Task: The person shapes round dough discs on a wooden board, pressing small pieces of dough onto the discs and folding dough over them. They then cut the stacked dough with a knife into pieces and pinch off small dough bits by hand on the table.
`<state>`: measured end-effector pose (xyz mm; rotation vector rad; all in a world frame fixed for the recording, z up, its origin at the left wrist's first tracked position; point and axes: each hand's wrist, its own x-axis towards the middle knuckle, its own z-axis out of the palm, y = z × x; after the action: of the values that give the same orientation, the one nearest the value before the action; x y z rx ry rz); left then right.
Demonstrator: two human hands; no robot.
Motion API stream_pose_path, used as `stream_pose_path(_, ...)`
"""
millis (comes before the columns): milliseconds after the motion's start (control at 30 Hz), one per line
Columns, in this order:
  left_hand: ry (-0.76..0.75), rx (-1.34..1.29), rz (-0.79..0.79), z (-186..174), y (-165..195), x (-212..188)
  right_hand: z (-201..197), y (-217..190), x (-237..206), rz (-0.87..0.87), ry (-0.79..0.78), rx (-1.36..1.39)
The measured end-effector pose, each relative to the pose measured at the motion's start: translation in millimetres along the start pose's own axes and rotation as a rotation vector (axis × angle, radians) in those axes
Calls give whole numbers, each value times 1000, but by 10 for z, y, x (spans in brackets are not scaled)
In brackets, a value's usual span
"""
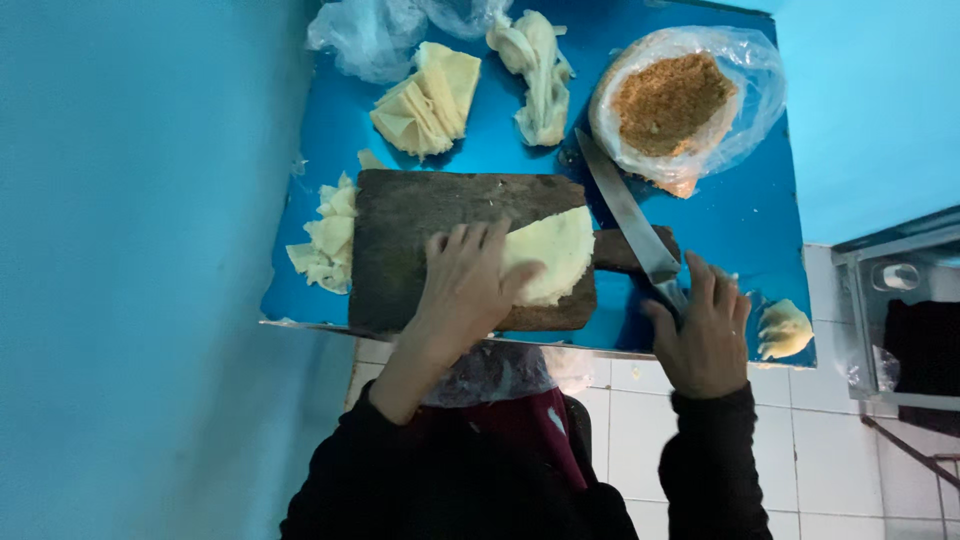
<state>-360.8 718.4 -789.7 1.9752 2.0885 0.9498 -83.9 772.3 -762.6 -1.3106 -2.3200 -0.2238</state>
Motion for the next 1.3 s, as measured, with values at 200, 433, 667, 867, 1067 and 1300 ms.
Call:
stream_pose_path(200, -48, -38, 71, -62, 23, 88, 124, 230, -111, 142, -194, 60)
stream_pose_path(433, -89, 3, 28, -169, 107, 159, -365, -214, -223, 137, -232, 351)
stream_pose_path(667, 80, 91, 76, -78, 521, -287, -699, -867, -467, 224, -403, 579)
stream_pose_path(867, 53, 148, 99, 210, 412, -388, -677, -951, -480, 239, -548, 486)
stream_pose_path(1067, 12, 213, 176, 272, 212, -402, -653, -996, -538, 193, -577, 408)
stream_pose_path(1300, 30, 96, 206, 137, 231, -432, -655, -1074, -544, 271, -678, 359)
